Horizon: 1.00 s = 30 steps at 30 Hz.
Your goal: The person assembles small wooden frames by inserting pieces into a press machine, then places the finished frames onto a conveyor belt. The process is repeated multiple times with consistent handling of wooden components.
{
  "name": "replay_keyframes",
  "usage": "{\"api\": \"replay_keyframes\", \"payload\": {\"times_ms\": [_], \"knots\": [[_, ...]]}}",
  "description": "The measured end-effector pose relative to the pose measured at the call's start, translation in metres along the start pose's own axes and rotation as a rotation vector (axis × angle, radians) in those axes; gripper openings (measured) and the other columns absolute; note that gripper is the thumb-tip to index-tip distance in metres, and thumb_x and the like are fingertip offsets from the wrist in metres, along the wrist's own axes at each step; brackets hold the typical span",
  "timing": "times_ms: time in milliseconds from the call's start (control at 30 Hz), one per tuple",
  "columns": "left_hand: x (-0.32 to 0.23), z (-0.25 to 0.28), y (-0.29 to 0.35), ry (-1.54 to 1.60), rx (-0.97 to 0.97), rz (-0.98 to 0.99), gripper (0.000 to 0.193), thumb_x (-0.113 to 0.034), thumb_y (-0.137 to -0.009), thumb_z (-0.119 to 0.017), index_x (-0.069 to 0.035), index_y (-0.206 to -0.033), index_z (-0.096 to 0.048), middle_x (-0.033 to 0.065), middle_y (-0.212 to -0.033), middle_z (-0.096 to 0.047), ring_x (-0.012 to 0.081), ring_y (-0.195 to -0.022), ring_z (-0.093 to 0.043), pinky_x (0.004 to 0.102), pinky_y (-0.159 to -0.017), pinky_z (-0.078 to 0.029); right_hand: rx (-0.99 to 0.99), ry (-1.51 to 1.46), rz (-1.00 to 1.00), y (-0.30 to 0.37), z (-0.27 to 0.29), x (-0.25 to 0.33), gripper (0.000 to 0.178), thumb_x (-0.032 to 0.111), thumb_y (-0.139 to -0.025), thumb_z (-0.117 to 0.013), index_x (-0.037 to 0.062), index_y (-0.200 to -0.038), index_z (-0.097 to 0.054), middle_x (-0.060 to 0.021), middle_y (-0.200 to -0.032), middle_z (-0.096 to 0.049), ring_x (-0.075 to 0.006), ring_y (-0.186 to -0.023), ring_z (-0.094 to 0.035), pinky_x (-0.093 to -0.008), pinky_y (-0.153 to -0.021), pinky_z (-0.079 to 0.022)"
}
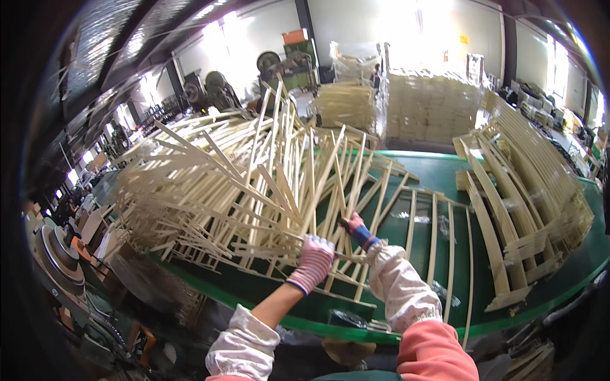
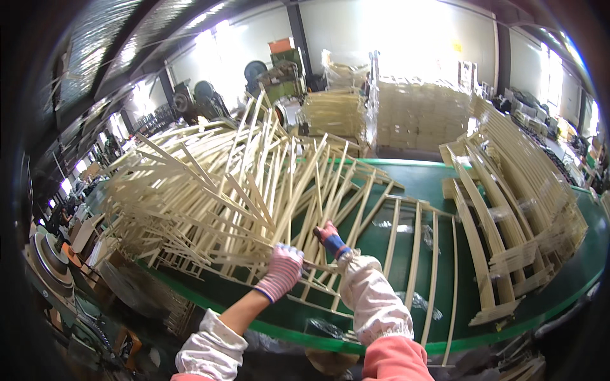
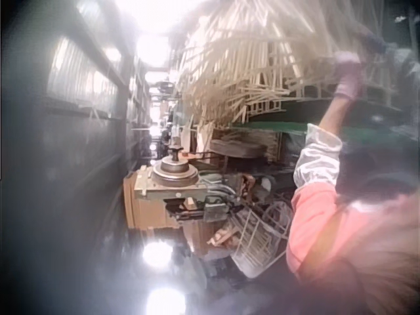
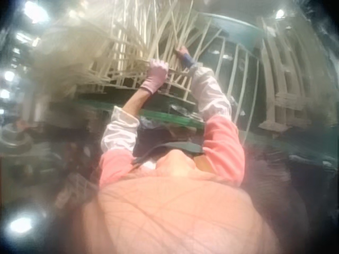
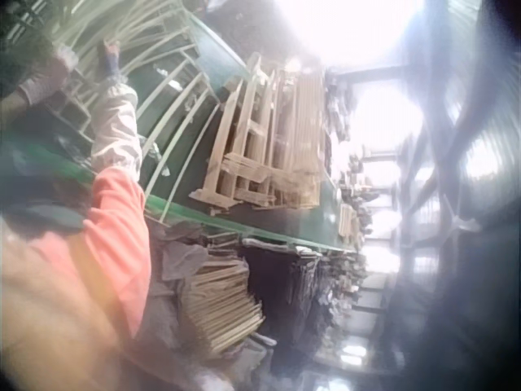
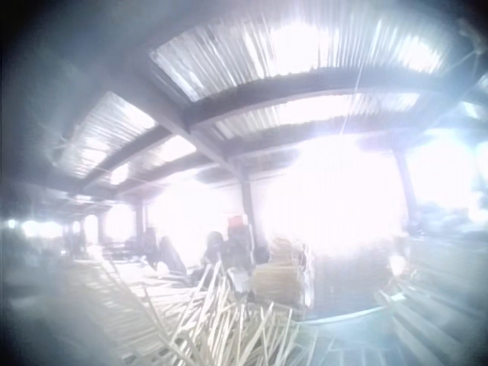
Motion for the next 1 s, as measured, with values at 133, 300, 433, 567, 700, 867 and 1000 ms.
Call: {"api": "replay_keyframes", "payload": {"times_ms": [133, 300, 433, 567, 700, 867, 1000], "knots": [[-0.014, -0.006, 0.008, 0.108, -0.066, -0.079, 0.011, -0.023, -0.073, -0.059, -0.012, -0.071, -0.061, 0.0063, -0.068, -0.06, 0.0228, -0.067, -0.059, 0.038, -0.067, -0.044, -0.049, -0.72, -0.179, 0.015, -0.01, -0.031, 0.053, 0.017, -0.072, -0.064, 0.0075, -0.122, -0.047, -0.0149, -0.096, -0.059, -0.0244, -0.076, -0.06, -0.0398, -0.065, -0.049], [-0.031, -0.016, 0.009, 0.154, -0.005, -0.176, 0.01, -0.019, -0.073, -0.055, -0.012, -0.068, -0.059, 0.0061, -0.066, -0.058, 0.0217, -0.069, -0.058, 0.0359, -0.065, -0.044, -0.102, 0.15, -0.369, 0.004, -0.012, -0.032, 0.079, 0.031, -0.075, -0.059, -0.0042, -0.136, -0.024, -0.0309, -0.138, -0.028, -0.0429, -0.117, -0.043, -0.0401, -0.097, -0.04], [-0.022, -0.008, 0.002, 0.007, -0.095, -0.265, 0.015, -0.016, -0.076, -0.051, -0.01, -0.085, -0.061, 0.0076, -0.079, -0.062, 0.0243, -0.085, -0.061, 0.0426, -0.092, -0.039, -0.291, 0.113, -0.409, -0.026, 0.0, -0.01, 0.042, 0.022, -0.079, -0.056, -0.0035, -0.112, -0.05, -0.0286, -0.094, -0.06, -0.0405, -0.09, -0.06, -0.0436, -0.079, -0.05], [0.008, 0.02, 0.007, -0.039, -0.396, -0.307, 0.016, -0.018, -0.079, -0.048, -0.011, -0.085, -0.061, 0.0066, -0.079, -0.063, 0.0243, -0.092, -0.062, 0.0462, -0.103, -0.028, -0.204, 0.225, -0.345, -0.037, 0.003, -0.004, 0.032, 0.022, -0.078, -0.054, -0.0028, -0.099, -0.056, -0.0263, -0.092, -0.062, -0.04, -0.088, -0.061, -0.0438, -0.079, -0.05], [0.045, 0.022, -0.008, 0.212, -0.26, -0.143, 0.009, -0.015, -0.073, -0.055, -0.013, -0.064, -0.056, 0.0051, -0.061, -0.055, 0.0208, -0.073, -0.059, 0.0385, -0.096, -0.038, -0.085, 0.438, -0.194, -0.054, 0.003, -0.001, 0.036, 0.026, -0.078, -0.051, -0.0019, -0.1, -0.056, -0.0255, -0.093, -0.062, -0.0387, -0.091, -0.06, -0.0445, -0.082, -0.048], [0.016, 0.001, -0.017, 0.093, -0.017, -0.385, 0.007, -0.014, -0.074, -0.055, -0.012, -0.075, -0.062, 0.0075, -0.073, -0.061, 0.0233, -0.082, -0.06, 0.0402, -0.093, -0.04, 0.086, 0.505, -0.373, -0.062, 0.01, -0.003, 0.037, 0.029, -0.08, -0.049, 0.0025, -0.103, -0.06, -0.0198, -0.1, -0.064, -0.0337, -0.095, -0.062, -0.0413, -0.081, -0.05], [-0.005, 0.001, -0.005, 0.116, -0.003, -0.419, 0.011, -0.012, -0.075, -0.053, -0.011, -0.082, -0.062, 0.0079, -0.077, -0.061, 0.0255, -0.087, -0.06, 0.0414, -0.097, -0.038, 0.308, 0.379, -0.561, -0.034, 0.023, -0.006, 0.035, 0.029, -0.083, -0.051, 0.0015, -0.104, -0.058, -0.0212, -0.099, -0.063, -0.0355, -0.093, -0.062, -0.041, -0.081, -0.05]]}}
Point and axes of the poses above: each hand's wrist, its own y-axis away from the middle knuckle, its own z-axis out of the back of the hand, x = y × z, the point moved 5 cm from there along -y, towards the middle knuckle
